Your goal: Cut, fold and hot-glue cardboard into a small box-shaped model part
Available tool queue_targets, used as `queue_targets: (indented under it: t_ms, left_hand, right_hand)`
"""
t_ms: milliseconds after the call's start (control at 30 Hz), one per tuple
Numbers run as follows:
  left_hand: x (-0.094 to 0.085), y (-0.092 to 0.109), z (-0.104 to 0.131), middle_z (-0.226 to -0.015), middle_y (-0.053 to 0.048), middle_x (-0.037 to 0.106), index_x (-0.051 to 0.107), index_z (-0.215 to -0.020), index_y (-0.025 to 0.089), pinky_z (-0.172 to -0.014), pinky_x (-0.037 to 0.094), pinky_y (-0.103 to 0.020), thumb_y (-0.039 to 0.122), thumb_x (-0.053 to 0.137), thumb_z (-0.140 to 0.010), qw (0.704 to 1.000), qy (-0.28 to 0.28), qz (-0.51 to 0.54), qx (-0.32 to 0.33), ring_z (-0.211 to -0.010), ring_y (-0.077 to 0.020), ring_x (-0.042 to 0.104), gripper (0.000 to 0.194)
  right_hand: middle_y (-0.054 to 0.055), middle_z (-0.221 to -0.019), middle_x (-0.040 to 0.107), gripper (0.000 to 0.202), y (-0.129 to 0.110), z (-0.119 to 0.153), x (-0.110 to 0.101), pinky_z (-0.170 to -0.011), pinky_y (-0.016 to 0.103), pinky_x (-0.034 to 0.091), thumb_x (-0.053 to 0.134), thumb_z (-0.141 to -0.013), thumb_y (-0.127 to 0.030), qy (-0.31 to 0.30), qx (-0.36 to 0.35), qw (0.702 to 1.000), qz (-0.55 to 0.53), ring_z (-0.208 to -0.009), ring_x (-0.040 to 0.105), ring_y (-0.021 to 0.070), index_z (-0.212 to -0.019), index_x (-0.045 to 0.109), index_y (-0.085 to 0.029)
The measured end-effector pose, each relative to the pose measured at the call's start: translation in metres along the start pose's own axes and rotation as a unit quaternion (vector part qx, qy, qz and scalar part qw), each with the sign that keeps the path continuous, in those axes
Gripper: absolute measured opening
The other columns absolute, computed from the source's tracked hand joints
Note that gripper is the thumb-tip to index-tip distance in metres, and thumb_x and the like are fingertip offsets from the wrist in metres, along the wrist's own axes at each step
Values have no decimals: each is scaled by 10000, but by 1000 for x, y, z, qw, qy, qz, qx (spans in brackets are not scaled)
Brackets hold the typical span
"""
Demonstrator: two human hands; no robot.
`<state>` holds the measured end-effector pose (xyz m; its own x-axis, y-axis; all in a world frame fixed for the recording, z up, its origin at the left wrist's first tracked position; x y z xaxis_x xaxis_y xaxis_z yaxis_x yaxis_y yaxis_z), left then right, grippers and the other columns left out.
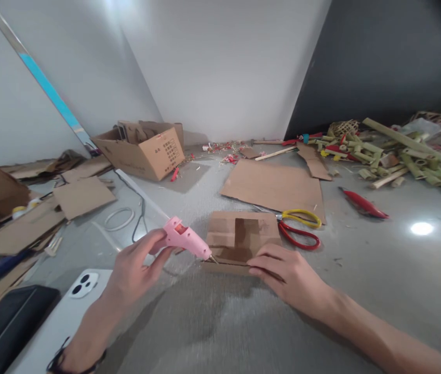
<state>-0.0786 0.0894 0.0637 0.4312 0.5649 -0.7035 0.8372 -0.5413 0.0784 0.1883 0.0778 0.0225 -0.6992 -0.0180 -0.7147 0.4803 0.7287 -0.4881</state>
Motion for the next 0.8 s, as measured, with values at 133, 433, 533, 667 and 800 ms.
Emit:
queue_targets:
  t_ms: [133,433,533,667,800]
  left_hand:
    - [2,-1,-1,-768,19,744,579,-1011,213,-574,523,-184,302,554,-996,1000,-2,-5,-4,-599,-123,700,94]
    - [1,-2,0,-759,21,741,582,-989,213,-581,531,-181,304,558,-989,1000,-4,-6,-5,-605,-123,706,93]
    - [-2,-2,0,-736,19,733,583,-982,212,-552,524,-187,322,552,-990,1000,9,-18,-3,-572,-125,691,115]
    - [-3,-1,-2,-739,16,732,582,-975,212,-557,530,-192,297,549,-987,1000,10,-13,6,-558,-122,680,92]
    - [-4,-1,-2,-735,16,733,587,-970,214,-555,531,-201,271,558,-971,1000,13,-18,5,-554,-126,678,64]
  right_hand:
    - [67,-935,705,184,-1,1,0,-722,311,550,561,-1023,-207,-2,-1,1000,0,-814,677,176,-1052,739,-168]
    - [64,-949,706,179,2,1,2,-728,312,550,567,-1020,-207,-5,6,1000,-2,-826,674,175,-1058,739,-176]
    - [64,-946,709,184,2,1,1,-723,313,550,562,-1021,-208,-5,7,1000,1,-826,674,178,-1056,740,-179]
    - [60,-933,710,187,1,2,-1,-722,313,548,557,-1024,-210,-5,7,1000,1,-823,674,178,-1053,739,-182]
    - [63,-936,708,187,1,2,-1,-723,310,549,557,-1023,-206,-5,8,1000,3,-819,675,174,-1049,740,-176]
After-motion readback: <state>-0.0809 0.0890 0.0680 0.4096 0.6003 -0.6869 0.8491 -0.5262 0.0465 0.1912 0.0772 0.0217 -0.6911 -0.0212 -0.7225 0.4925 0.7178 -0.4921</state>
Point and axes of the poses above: each hand's wrist, its own z-axis away from the middle knuckle, its own x-axis out of the palm, y = z × x, the point moved 8 cm from there along -z, towards the middle knuckle
